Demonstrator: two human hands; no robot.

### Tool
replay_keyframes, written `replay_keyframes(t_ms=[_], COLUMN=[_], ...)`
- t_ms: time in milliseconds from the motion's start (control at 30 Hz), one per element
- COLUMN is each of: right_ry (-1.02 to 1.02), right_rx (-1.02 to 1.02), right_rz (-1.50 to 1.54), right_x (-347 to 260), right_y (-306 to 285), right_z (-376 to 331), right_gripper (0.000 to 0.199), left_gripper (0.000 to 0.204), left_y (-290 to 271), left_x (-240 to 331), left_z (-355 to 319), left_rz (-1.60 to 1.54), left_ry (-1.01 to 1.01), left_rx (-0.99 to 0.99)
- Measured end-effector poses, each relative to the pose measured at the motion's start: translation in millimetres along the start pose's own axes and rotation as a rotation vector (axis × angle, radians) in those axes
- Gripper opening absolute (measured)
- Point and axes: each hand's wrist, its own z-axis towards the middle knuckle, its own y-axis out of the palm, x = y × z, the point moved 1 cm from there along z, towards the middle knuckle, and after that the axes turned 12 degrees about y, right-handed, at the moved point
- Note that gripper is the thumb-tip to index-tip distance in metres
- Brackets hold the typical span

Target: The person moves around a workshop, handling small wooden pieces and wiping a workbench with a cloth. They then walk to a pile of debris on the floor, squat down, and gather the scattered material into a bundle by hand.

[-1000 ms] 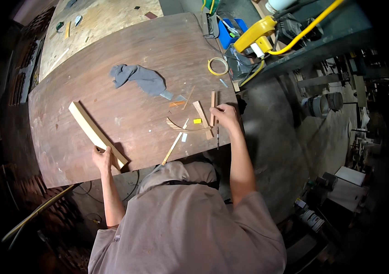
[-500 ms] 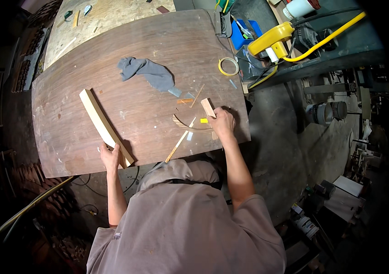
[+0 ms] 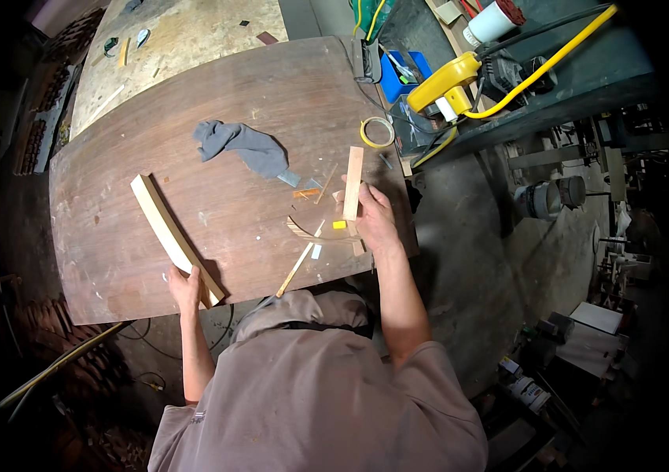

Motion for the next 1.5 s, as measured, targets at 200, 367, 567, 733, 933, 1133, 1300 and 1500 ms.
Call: replay_keyframes(t_ms=[200,367,567,733,933,1133,1300,1500], right_ry=[-0.125,-0.307,-0.183,0.028,-0.018,0.014,-0.086,-0.399], right_rx=[0.397,0.733,0.703,0.668,0.603,0.405,0.298,0.658], right_rz=[-0.711,-1.333,-1.265,-1.542,-1.718,-0.719,-0.486,-1.435], right_x=[17,30,45,44,27,24,-15,-1], right_y=[-16,-41,-57,-37,-12,-63,-41,-36], right_z=[13,16,2,16,37,52,47,74], right_gripper=[0.028,0.018,0.028,0.032,0.018,0.024,0.029,0.027], left_gripper=[0.043,0.045,0.045,0.042,0.042,0.044,0.044,0.046], left_y=[2,1,10,8,4,12,11,12], left_x=[1,3,-16,-7,4,-6,-8,-8], left_z=[0,0,-2,-1,1,-2,-4,1], left_rz=[-0.011,0.007,-0.018,-0.036,-0.002,-0.011,-0.03,-0.064], left_ry=[0.018,-0.002,0.016,0.034,0.044,0.041,0.03,-0.018], left_rx=[0.016,0.002,0.009,0.02,0.032,0.058,0.063,0.019])
